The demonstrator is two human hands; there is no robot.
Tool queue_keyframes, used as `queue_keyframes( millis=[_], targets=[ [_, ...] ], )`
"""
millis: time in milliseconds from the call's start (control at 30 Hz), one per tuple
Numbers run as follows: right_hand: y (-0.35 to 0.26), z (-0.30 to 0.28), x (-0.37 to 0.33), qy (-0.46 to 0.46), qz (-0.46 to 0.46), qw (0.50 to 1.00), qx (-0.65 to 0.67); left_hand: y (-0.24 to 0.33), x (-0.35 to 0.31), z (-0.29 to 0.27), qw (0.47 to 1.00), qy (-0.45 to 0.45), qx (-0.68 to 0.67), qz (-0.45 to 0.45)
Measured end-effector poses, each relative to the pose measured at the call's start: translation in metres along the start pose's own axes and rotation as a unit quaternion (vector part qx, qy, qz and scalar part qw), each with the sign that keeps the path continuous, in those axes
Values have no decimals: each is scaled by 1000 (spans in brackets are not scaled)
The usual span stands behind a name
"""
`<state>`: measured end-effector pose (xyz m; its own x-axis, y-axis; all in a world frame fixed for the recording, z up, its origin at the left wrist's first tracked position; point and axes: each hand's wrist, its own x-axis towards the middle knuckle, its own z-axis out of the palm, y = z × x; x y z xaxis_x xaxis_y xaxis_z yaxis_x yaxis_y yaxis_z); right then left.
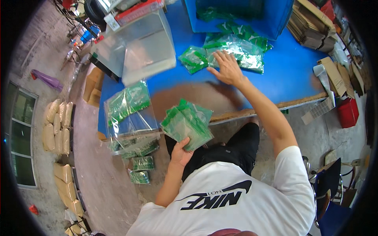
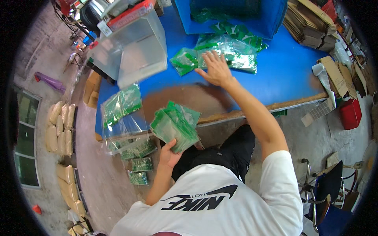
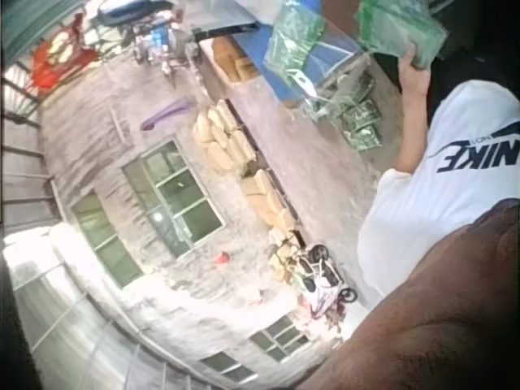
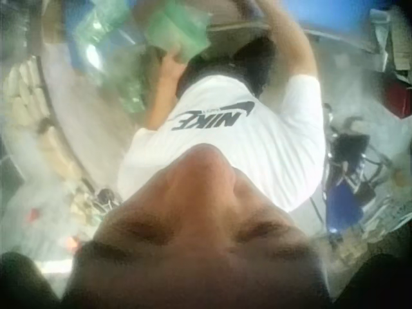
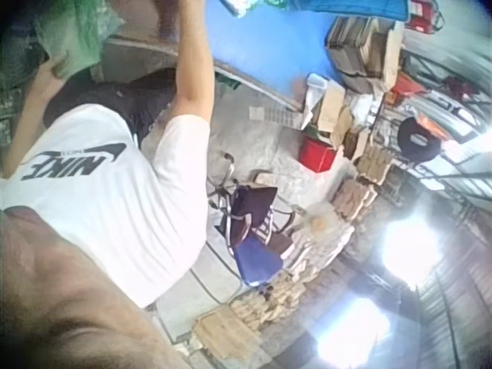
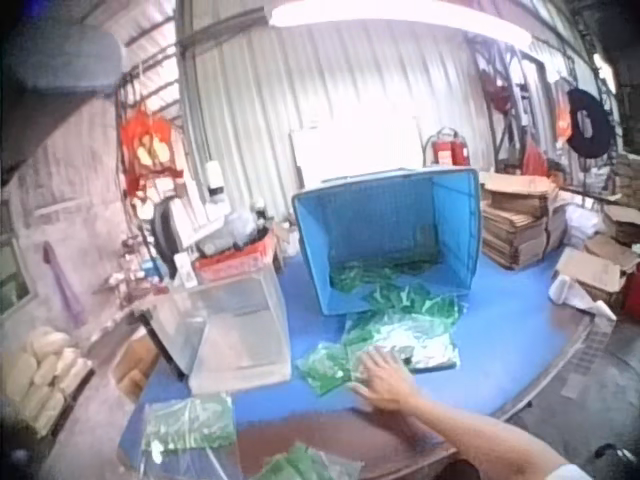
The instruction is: The recorder counts and stacks small green sachets and places them into larger clear plastic bags on a work table.
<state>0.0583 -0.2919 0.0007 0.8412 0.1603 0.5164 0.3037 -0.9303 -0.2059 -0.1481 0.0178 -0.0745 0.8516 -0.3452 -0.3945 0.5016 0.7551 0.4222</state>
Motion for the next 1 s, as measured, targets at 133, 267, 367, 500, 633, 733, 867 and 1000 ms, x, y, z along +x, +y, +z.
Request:
queue_keyframes(
  millis=[133,267,367,500,633,733,867,1000],
  targets=[
    [-7,17,-33,-137,-32,987,-83,-2,3,-20,999,-4,-40,-19],
    [-72,-31,-80,-208,-171,924,272,6,1,1,997,-27,-57,-51],
    [-83,-58,-52,-368,-25,878,306,7,3,-11,998,-47,-22,-41],
    [50,-10,29,107,92,969,204,3,6,-10,998,27,-30,-49],
    [141,4,36,-17,232,971,-47,-7,8,-18,997,-23,-42,-56],
    [103,33,16,-50,222,971,-78,-8,2,-11,997,-27,-53,-41],
    [22,23,-6,-12,160,984,-75,-1,1,-19,997,-41,-38,-49],
    [-10,23,-8,-38,151,986,-61,8,2,-16,998,-35,-14,-43]
  ],
)
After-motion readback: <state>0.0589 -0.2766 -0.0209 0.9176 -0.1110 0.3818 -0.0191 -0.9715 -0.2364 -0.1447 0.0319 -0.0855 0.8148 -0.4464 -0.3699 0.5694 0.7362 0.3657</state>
